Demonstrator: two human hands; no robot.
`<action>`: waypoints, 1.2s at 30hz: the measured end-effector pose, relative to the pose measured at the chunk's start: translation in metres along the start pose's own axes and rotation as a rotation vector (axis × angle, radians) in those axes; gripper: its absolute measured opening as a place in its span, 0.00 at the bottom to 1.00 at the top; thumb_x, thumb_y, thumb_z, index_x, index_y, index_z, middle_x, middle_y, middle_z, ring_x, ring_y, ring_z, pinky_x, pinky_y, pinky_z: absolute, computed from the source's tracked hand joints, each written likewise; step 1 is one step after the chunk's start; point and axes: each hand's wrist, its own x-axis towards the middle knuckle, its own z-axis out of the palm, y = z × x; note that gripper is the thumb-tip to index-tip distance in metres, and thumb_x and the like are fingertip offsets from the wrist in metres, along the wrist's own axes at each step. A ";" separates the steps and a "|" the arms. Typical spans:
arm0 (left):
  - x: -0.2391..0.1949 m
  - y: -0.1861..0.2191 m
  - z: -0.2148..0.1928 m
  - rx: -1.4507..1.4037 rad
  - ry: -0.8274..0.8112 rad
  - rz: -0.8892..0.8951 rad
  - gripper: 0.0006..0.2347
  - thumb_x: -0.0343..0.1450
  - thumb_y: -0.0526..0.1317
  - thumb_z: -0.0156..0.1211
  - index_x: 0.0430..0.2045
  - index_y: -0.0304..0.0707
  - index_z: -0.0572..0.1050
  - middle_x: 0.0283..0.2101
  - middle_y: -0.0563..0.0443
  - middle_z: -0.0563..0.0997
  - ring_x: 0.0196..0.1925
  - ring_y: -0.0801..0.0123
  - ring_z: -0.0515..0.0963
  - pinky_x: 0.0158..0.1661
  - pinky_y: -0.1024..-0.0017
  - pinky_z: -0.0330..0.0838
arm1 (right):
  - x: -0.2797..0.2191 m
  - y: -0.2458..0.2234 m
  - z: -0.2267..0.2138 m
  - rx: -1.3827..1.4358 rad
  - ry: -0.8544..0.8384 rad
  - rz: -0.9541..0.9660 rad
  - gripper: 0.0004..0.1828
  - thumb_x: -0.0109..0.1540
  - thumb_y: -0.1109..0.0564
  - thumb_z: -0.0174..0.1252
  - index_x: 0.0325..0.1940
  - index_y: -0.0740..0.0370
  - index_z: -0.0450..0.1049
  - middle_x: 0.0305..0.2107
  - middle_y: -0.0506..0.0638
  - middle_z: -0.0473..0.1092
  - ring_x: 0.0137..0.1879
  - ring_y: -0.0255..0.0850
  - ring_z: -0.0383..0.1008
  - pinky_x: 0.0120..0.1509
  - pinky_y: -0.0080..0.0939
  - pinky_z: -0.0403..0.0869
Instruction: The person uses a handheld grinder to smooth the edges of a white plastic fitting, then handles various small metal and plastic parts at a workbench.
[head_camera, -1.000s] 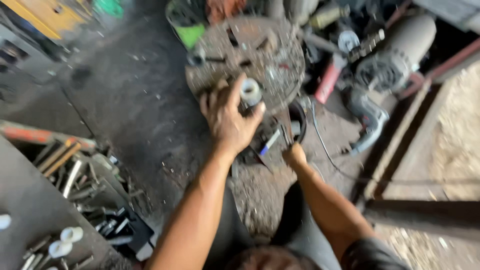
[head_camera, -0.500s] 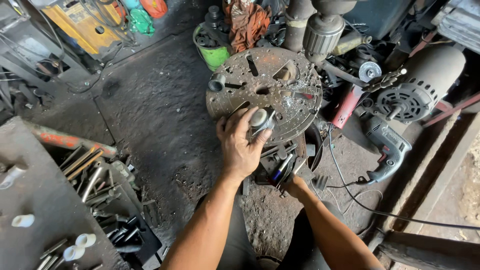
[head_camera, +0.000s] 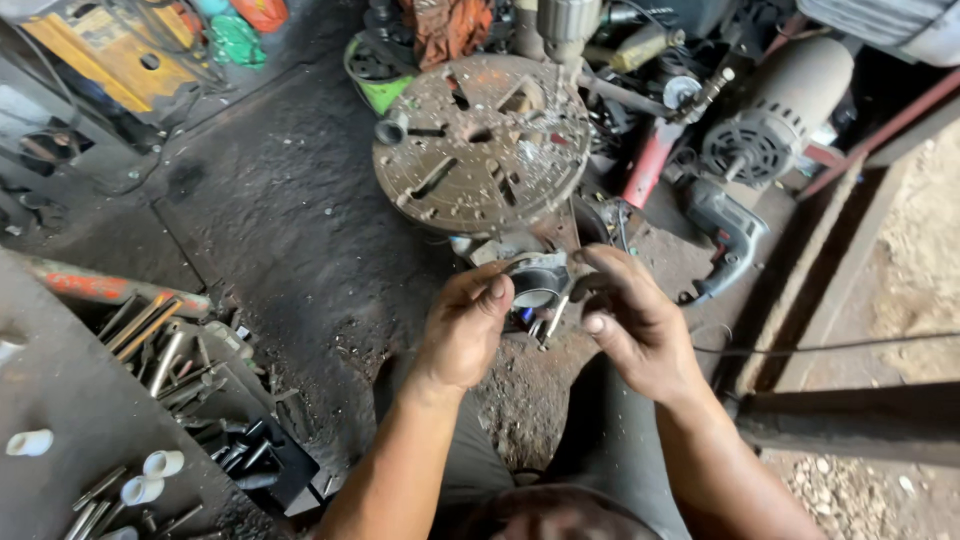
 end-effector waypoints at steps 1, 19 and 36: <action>-0.009 -0.022 -0.004 -0.098 -0.004 -0.033 0.15 0.76 0.45 0.55 0.43 0.32 0.82 0.42 0.37 0.84 0.46 0.51 0.83 0.55 0.54 0.71 | 0.000 -0.001 0.002 0.138 -0.037 -0.060 0.33 0.61 0.57 0.61 0.68 0.76 0.64 0.62 0.71 0.62 0.51 0.53 0.72 0.45 0.47 0.79; -0.078 0.042 0.069 0.678 0.112 0.529 0.20 0.75 0.39 0.57 0.61 0.28 0.66 0.45 0.38 0.75 0.45 0.56 0.75 0.47 0.63 0.73 | -0.061 -0.018 0.028 0.933 0.269 0.456 0.21 0.66 0.56 0.56 0.60 0.70 0.69 0.35 0.61 0.76 0.28 0.50 0.81 0.28 0.42 0.82; -0.096 0.041 0.069 0.656 0.126 0.498 0.25 0.66 0.37 0.73 0.55 0.24 0.72 0.51 0.28 0.80 0.52 0.43 0.81 0.54 0.51 0.76 | -0.090 -0.025 0.036 0.677 0.126 0.328 0.26 0.67 0.53 0.54 0.66 0.70 0.66 0.38 0.64 0.75 0.34 0.42 0.80 0.34 0.42 0.84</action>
